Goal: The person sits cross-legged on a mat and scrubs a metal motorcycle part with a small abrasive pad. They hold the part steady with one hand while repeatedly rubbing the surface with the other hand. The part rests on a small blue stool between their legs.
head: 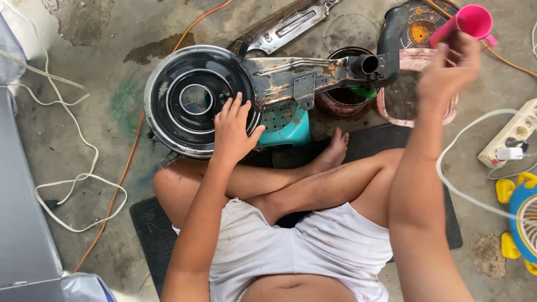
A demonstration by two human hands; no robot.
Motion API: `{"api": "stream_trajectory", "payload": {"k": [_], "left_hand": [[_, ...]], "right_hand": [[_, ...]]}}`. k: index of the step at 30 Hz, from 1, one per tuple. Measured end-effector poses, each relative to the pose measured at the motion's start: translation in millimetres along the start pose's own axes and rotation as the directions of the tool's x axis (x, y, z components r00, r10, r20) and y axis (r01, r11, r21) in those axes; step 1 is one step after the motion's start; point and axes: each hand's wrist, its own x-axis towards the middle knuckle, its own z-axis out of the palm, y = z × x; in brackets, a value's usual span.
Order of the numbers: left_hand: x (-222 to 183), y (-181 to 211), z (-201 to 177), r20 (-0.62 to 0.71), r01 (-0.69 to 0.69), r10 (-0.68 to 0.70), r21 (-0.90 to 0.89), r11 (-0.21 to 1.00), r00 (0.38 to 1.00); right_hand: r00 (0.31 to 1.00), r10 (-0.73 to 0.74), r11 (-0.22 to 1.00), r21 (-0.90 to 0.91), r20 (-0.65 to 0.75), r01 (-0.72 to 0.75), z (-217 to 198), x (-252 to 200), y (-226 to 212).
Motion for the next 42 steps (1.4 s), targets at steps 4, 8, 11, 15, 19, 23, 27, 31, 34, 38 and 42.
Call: {"api": "stream_trajectory", "payload": {"k": [4,8,11,15,19,23,27,31,34,38,42], "left_hand": [[2,-13,13,0.025,0.038,-0.039,0.023,0.999,0.999],[-5,-24,11,-0.014,-0.064,0.065,0.012,0.998,0.998],[-7,-21,7,-0.042,-0.069,0.066,-0.057,0.996,0.997],[-7,-10,-4,-0.043,-0.025,0.019,-0.140,0.990,0.999],[-3,-9,-7,-0.040,-0.052,0.047,-0.129,0.990,0.998],[-8,-10,-12,0.008,-0.011,0.012,-0.157,0.987,1.000],[-5,-11,-9,-0.011,-0.024,0.023,-0.129,0.991,1.000],[-9,-11,-5,-0.015,-0.022,0.021,-0.114,0.993,1.000],[-7,-11,-3,-0.016,-0.010,0.009,-0.097,0.995,1.000],[-9,-14,6,-0.017,-0.003,0.002,-0.069,0.998,1.000],[-10,-8,-1,-0.030,-0.009,0.007,-0.076,0.997,1.000]], "right_hand": [[0.902,-0.355,0.929,0.205,0.247,0.309,34,-34,-124],[0.785,-0.305,0.952,0.187,0.539,0.242,79,-89,-147],[0.696,-0.249,0.963,0.097,0.673,0.250,99,-107,-123],[0.613,-0.252,0.961,0.122,0.749,0.247,105,-114,-93],[0.481,-0.304,0.951,0.233,0.823,0.202,81,-117,-145],[0.523,-0.301,0.939,0.152,0.797,0.310,82,-111,-123],[0.411,-0.366,0.911,0.232,0.835,0.340,78,-141,-142],[0.569,-0.359,0.923,0.193,0.739,0.333,88,-115,-106],[0.517,-0.374,0.913,0.206,0.770,0.353,90,-125,-135],[0.505,-0.297,0.949,0.193,0.810,0.248,95,-106,-124],[0.424,-0.453,0.872,0.292,0.784,0.393,88,-136,-158]]}}
